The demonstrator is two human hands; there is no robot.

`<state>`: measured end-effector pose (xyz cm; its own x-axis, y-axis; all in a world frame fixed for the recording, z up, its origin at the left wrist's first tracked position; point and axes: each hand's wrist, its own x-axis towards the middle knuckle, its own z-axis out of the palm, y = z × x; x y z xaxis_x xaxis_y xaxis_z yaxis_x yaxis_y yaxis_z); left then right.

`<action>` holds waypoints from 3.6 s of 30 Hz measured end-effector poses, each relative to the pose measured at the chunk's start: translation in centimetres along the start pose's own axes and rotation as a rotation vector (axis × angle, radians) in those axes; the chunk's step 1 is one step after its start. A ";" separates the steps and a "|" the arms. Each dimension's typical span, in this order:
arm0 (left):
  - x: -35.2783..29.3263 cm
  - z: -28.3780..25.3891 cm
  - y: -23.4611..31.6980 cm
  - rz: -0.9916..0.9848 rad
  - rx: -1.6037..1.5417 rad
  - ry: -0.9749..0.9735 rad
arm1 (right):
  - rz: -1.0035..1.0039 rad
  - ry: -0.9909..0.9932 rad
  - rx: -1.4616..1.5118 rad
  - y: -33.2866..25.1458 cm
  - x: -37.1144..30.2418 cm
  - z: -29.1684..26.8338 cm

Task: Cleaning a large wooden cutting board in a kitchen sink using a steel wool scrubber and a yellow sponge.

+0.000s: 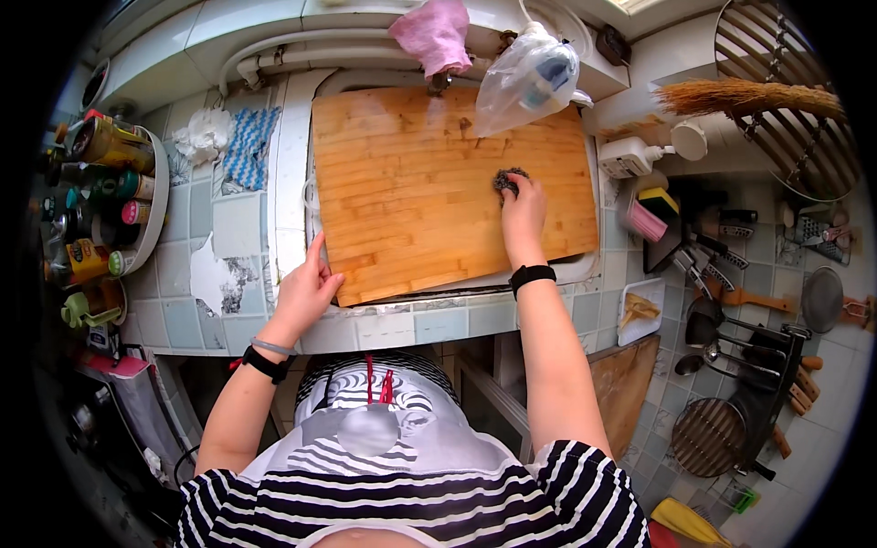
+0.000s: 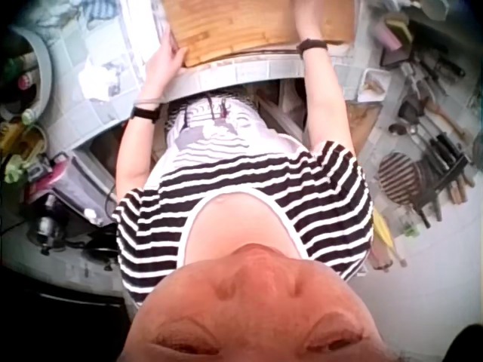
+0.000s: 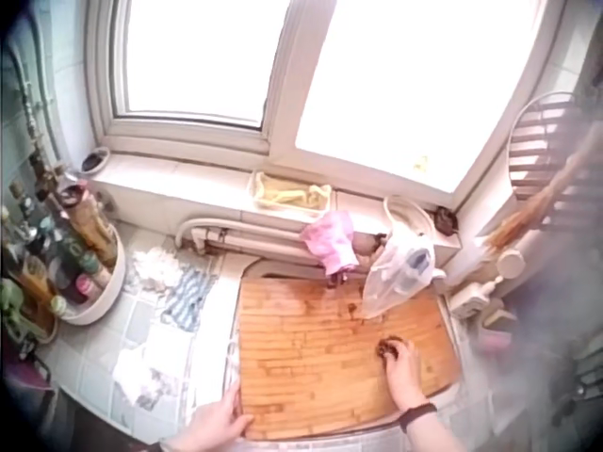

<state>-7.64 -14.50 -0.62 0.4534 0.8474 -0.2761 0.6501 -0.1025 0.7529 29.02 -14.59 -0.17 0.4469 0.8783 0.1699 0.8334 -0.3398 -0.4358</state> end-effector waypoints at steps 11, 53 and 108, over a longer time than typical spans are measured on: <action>0.1 0.4 -0.4 0.019 0.002 0.011 | -0.361 -0.103 0.190 -12.7 -8.5 4.1; 0.4 0.5 -1.6 0.006 -0.222 0.047 | -0.283 -0.077 0.114 -12.1 -9.5 2.9; 0.7 0.6 0.1 -0.114 -0.140 0.011 | 0.095 0.146 -0.042 5.5 -5.9 -3.8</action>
<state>-6.84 -14.24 -1.11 0.3746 0.8553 -0.3580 0.6052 0.0670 0.7932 32.20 -22.87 -0.15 0.5641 0.7845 0.2577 0.7968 -0.4351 -0.4193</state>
